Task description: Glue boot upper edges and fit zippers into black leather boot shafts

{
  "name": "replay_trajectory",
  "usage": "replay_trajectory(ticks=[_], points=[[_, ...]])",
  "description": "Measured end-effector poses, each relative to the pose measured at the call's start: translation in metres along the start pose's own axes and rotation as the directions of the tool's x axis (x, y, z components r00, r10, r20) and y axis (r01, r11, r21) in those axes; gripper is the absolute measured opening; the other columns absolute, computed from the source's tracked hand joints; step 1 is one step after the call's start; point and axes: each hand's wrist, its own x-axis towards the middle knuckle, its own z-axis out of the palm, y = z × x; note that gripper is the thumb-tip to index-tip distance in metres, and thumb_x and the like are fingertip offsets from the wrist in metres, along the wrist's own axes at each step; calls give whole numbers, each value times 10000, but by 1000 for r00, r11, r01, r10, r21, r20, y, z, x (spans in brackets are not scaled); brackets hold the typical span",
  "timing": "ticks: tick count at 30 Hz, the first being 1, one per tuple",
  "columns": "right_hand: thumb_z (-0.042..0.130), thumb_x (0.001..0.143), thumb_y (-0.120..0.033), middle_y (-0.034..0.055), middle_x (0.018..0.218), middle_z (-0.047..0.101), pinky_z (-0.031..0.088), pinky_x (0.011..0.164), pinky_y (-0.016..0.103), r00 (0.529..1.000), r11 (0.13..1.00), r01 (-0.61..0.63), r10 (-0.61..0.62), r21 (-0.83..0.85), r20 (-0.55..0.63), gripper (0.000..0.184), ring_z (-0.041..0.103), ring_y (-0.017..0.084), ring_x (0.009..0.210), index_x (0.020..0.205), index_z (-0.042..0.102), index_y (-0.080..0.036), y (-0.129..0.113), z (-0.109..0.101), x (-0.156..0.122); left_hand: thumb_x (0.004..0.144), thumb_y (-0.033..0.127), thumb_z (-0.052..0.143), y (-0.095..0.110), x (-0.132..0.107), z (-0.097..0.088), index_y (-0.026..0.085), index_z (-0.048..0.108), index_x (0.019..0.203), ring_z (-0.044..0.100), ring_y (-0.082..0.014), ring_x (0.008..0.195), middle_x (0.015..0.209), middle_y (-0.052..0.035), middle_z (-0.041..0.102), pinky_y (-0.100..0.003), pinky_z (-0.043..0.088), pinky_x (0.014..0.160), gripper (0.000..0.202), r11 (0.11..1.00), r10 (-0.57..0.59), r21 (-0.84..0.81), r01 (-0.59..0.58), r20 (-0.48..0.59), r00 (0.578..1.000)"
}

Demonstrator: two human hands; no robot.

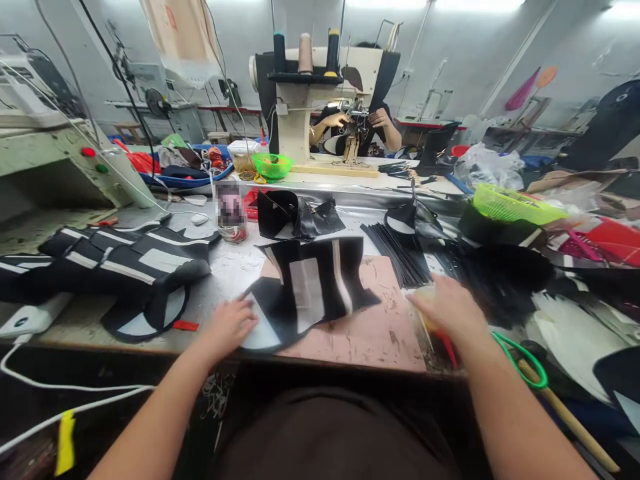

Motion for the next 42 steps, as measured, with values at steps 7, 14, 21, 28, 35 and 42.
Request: replay_trajectory(ticks=[7, 14, 21, 28, 35, 42], points=[[417, 684, -673, 193, 1031, 613, 448, 764, 404, 859, 954, -252, 298, -163, 416, 678, 577, 327, 969, 1039, 571, -115, 40, -2, 16, 839, 229, 404, 96, 20, 3, 194, 604, 1038, 530, -223, 1056, 1135, -89, 594, -367, 399, 917, 285, 929, 370, 117, -351, -277, 887], [492, 672, -573, 191, 951, 637, 451, 739, 374, 873, 929, -346, 266, 133, 408, 499, 594, 318, 912, 828, 608, -113, 62, 13, 33, 843, 310, 400, 129, 77, 17, 157, 400, 1287, 311, -264, 1273, 1346, -107, 413, -437, 254, 1039, 470, 964, 233, 83, -253, 198, 952], [446, 703, -542, 97, 889, 628, 418, 433, 240, 928, -6, -195, 322, 981, 187, 445, 608, 198, 759, 958, 531, -187, 73, 2, 18, 833, 418, 397, 145, 114, 13, 136, 565, 1074, 319, -345, 1252, 1329, -151, 420, -536, 308, 964, 408, 973, 202, 58, -224, 264, 943], [733, 451, -537, 3, 757, 616, 371, 351, 178, 970, -307, -2, 231, 952, 77, 551, 564, 128, 584, 860, 548, -217, 25, 25, 26, 655, 286, 546, 134, 126, 18, 253, 342, 1314, 254, -312, 1282, 1429, -41, 277, -544, 232, 1010, 691, 934, 331, -27, -355, 435, 837], [794, 417, -364, -42, 675, 557, 366, 357, 175, 944, 6, 103, 314, 995, -100, 555, 500, 89, 511, 845, 488, -186, -16, 49, 51, 618, 311, 502, 134, 129, 14, 242, 377, 1304, 258, -354, 1249, 1426, -21, 286, -557, 261, 968, 701, 928, 346, -27, -372, 437, 830], [788, 415, -396, -11, 795, 569, 508, 612, 313, 926, 243, 93, 335, 966, -173, 611, 572, 165, 700, 886, 449, -204, -26, 61, 64, 604, 296, 481, 134, 126, 18, 230, 383, 1301, 251, -354, 1252, 1424, -23, 289, -573, 235, 975, 707, 934, 338, -35, -355, 400, 852]])
